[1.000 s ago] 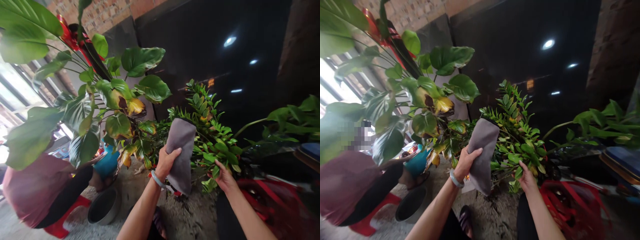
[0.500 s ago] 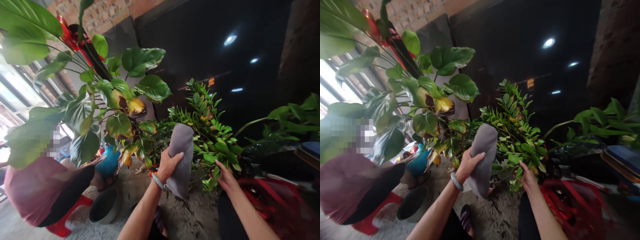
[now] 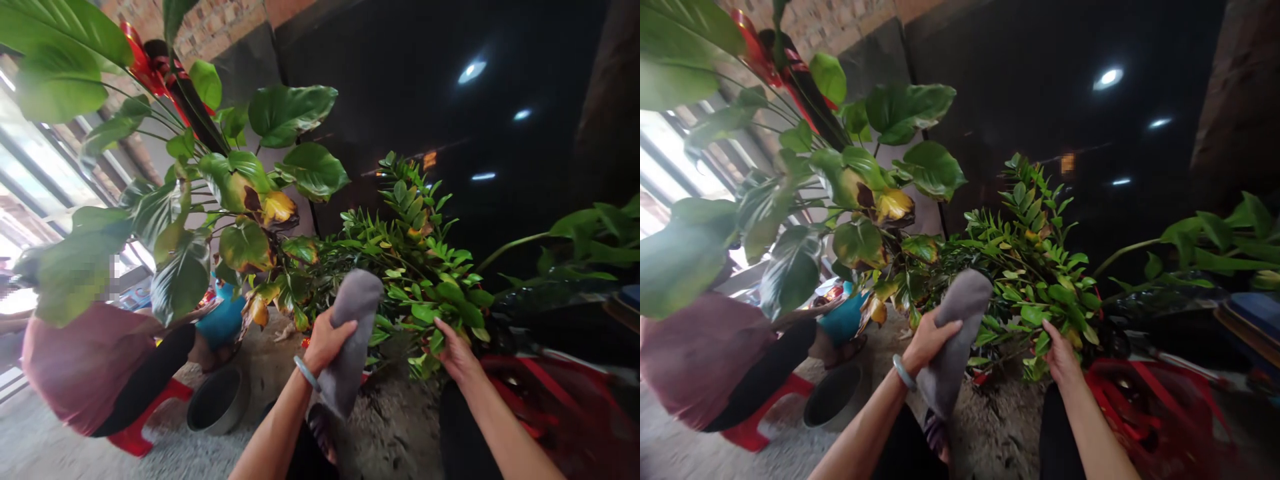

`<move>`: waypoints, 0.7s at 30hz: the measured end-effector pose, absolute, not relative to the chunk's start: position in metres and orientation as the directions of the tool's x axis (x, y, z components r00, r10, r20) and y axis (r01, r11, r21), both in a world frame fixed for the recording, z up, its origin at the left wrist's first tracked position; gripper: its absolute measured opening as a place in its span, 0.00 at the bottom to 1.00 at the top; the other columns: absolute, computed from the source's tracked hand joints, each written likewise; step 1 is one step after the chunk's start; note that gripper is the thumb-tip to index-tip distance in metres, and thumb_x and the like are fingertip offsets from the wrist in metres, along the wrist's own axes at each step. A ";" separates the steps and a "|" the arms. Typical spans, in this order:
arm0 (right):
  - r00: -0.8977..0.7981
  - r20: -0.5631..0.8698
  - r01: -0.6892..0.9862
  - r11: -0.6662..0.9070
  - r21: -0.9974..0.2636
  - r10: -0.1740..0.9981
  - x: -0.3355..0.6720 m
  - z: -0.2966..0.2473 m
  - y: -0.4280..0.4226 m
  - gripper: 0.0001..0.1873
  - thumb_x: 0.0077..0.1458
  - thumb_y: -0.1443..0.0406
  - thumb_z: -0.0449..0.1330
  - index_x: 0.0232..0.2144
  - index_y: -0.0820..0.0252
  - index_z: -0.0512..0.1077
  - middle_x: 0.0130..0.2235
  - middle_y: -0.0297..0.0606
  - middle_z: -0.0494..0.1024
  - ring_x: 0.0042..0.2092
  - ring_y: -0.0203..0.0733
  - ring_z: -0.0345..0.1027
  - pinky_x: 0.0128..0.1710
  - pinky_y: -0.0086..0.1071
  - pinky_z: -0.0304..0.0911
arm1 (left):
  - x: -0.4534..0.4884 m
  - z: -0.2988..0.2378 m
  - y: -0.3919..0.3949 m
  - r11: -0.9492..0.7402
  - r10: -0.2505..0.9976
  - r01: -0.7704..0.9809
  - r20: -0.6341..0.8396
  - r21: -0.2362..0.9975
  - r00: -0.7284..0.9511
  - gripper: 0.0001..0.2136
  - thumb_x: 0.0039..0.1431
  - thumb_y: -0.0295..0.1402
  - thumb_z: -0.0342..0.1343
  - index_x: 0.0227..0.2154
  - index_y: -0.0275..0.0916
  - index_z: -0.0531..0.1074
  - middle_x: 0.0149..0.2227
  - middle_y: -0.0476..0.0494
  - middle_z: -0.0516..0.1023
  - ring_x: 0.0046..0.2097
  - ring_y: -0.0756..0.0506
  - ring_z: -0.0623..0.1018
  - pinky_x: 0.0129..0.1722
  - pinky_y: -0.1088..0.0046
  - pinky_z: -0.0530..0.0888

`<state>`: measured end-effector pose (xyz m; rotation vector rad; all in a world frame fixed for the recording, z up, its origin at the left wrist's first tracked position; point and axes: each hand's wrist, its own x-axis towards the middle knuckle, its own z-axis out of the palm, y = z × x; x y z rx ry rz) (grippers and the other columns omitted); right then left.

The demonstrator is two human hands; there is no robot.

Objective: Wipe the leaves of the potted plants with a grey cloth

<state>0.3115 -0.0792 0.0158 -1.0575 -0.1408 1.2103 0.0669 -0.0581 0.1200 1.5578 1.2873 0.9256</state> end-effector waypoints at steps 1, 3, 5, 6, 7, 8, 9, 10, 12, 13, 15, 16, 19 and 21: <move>0.405 -0.424 -0.691 -0.033 -0.722 0.810 0.310 0.016 -0.079 0.12 0.35 0.62 0.69 0.26 0.56 0.73 0.19 0.34 0.78 0.30 0.52 0.78 0.32 0.42 0.74 | 0.071 0.124 -0.051 -0.076 0.991 0.262 0.043 0.962 0.130 0.15 0.45 0.36 0.60 0.36 0.34 0.76 0.32 0.45 0.80 0.35 0.43 0.75 0.35 0.70 0.72; 0.410 -0.423 -0.691 -0.027 -0.722 0.808 0.307 0.016 -0.077 0.12 0.35 0.61 0.68 0.26 0.56 0.73 0.20 0.33 0.78 0.29 0.52 0.77 0.30 0.42 0.74 | 0.080 0.122 -0.045 -0.082 0.994 0.193 0.067 0.978 0.081 0.17 0.45 0.37 0.60 0.38 0.34 0.76 0.34 0.44 0.80 0.36 0.43 0.76 0.36 0.70 0.72; 0.420 -0.427 -0.690 -0.024 -0.724 0.801 0.306 0.015 -0.076 0.13 0.35 0.61 0.69 0.27 0.57 0.73 0.20 0.34 0.78 0.29 0.52 0.77 0.29 0.41 0.74 | 0.086 0.106 -0.052 -0.047 0.992 0.229 0.019 0.972 0.126 0.16 0.43 0.36 0.62 0.36 0.35 0.77 0.33 0.45 0.80 0.36 0.43 0.76 0.36 0.70 0.72; 0.426 -0.427 -0.689 -0.021 -0.725 0.797 0.306 0.014 -0.075 0.13 0.34 0.61 0.69 0.27 0.57 0.74 0.20 0.34 0.78 0.29 0.52 0.77 0.28 0.41 0.74 | 0.086 0.095 -0.059 -0.003 0.982 0.263 -0.047 0.965 0.184 0.14 0.41 0.36 0.63 0.33 0.35 0.77 0.31 0.46 0.80 0.35 0.43 0.76 0.35 0.71 0.71; 0.432 -0.426 -0.688 -0.015 -0.725 0.795 0.306 0.013 -0.075 0.14 0.34 0.61 0.69 0.27 0.58 0.74 0.20 0.34 0.79 0.29 0.51 0.77 0.28 0.40 0.74 | 0.084 0.084 -0.069 0.054 0.956 0.296 -0.134 0.954 0.260 0.13 0.39 0.35 0.64 0.30 0.36 0.78 0.29 0.47 0.80 0.34 0.44 0.75 0.35 0.71 0.71; 0.437 -0.424 -0.688 -0.009 -0.726 0.793 0.307 0.012 -0.075 0.15 0.33 0.61 0.70 0.27 0.58 0.74 0.20 0.35 0.79 0.29 0.51 0.77 0.28 0.40 0.73 | 0.079 0.075 -0.079 0.125 0.911 0.313 -0.234 0.941 0.340 0.12 0.37 0.36 0.66 0.28 0.37 0.78 0.26 0.48 0.79 0.32 0.44 0.75 0.33 0.71 0.71; 0.441 -0.421 -0.688 -0.003 -0.725 0.793 0.308 0.012 -0.076 0.15 0.32 0.61 0.70 0.27 0.57 0.74 0.21 0.35 0.79 0.29 0.51 0.77 0.27 0.39 0.73 | 0.072 0.069 -0.089 0.216 0.842 0.300 -0.333 0.929 0.424 0.13 0.35 0.37 0.67 0.28 0.37 0.79 0.26 0.49 0.79 0.31 0.45 0.75 0.33 0.71 0.71; 0.442 -0.420 -0.689 0.000 -0.725 0.793 0.310 0.011 -0.076 0.15 0.32 0.62 0.70 0.27 0.57 0.74 0.21 0.34 0.79 0.28 0.51 0.77 0.27 0.38 0.73 | 0.065 0.067 -0.096 0.286 0.784 0.282 -0.393 0.916 0.480 0.15 0.34 0.38 0.68 0.28 0.37 0.79 0.26 0.49 0.79 0.30 0.46 0.74 0.33 0.71 0.71; 0.437 -0.425 -0.690 -0.008 -0.724 0.793 0.312 0.012 -0.078 0.15 0.32 0.62 0.70 0.27 0.57 0.74 0.21 0.34 0.79 0.26 0.49 0.76 0.24 0.37 0.72 | 0.051 0.076 -0.102 0.364 0.750 0.201 -0.415 0.909 0.515 0.18 0.32 0.41 0.70 0.29 0.36 0.80 0.26 0.48 0.80 0.28 0.47 0.75 0.32 0.72 0.71; 0.432 -0.430 -0.691 -0.016 -0.723 0.793 0.313 0.013 -0.078 0.15 0.32 0.62 0.70 0.27 0.57 0.74 0.20 0.34 0.79 0.24 0.49 0.76 0.22 0.37 0.71 | 0.046 0.086 -0.100 0.364 0.782 0.146 -0.387 0.920 0.488 0.20 0.31 0.42 0.71 0.29 0.35 0.80 0.26 0.47 0.80 0.28 0.47 0.75 0.32 0.72 0.71; 0.423 -0.440 -0.693 -0.030 -0.720 0.792 0.313 0.015 -0.079 0.14 0.33 0.61 0.69 0.26 0.57 0.74 0.20 0.33 0.79 0.22 0.48 0.74 0.20 0.36 0.70 | 0.041 0.110 -0.086 0.306 0.884 0.019 -0.291 0.952 0.365 0.21 0.32 0.43 0.72 0.30 0.34 0.79 0.26 0.45 0.80 0.28 0.46 0.76 0.31 0.72 0.71; 0.422 -0.443 -0.694 -0.033 -0.719 0.791 0.312 0.017 -0.079 0.13 0.33 0.61 0.69 0.26 0.57 0.73 0.19 0.33 0.78 0.21 0.47 0.74 0.20 0.36 0.70 | 0.042 0.120 -0.077 0.261 0.930 -0.044 -0.239 0.964 0.281 0.22 0.32 0.42 0.72 0.30 0.33 0.79 0.26 0.45 0.80 0.28 0.45 0.76 0.30 0.71 0.72; 0.428 -0.449 -0.695 -0.032 -0.719 0.784 0.308 0.021 -0.079 0.13 0.34 0.61 0.68 0.26 0.57 0.73 0.18 0.32 0.77 0.20 0.45 0.72 0.21 0.36 0.70 | 0.051 0.126 -0.056 0.164 0.986 -0.167 -0.161 0.972 0.035 0.20 0.32 0.40 0.72 0.30 0.34 0.78 0.25 0.45 0.80 0.27 0.45 0.76 0.29 0.70 0.73; 0.435 -0.451 -0.694 -0.028 -0.719 0.780 0.305 0.023 -0.080 0.13 0.35 0.60 0.68 0.26 0.57 0.73 0.19 0.32 0.78 0.21 0.45 0.73 0.21 0.37 0.71 | 0.057 0.108 -0.059 0.198 0.980 -0.149 -0.200 0.969 -0.003 0.18 0.32 0.37 0.72 0.29 0.34 0.78 0.24 0.45 0.80 0.26 0.45 0.76 0.28 0.71 0.72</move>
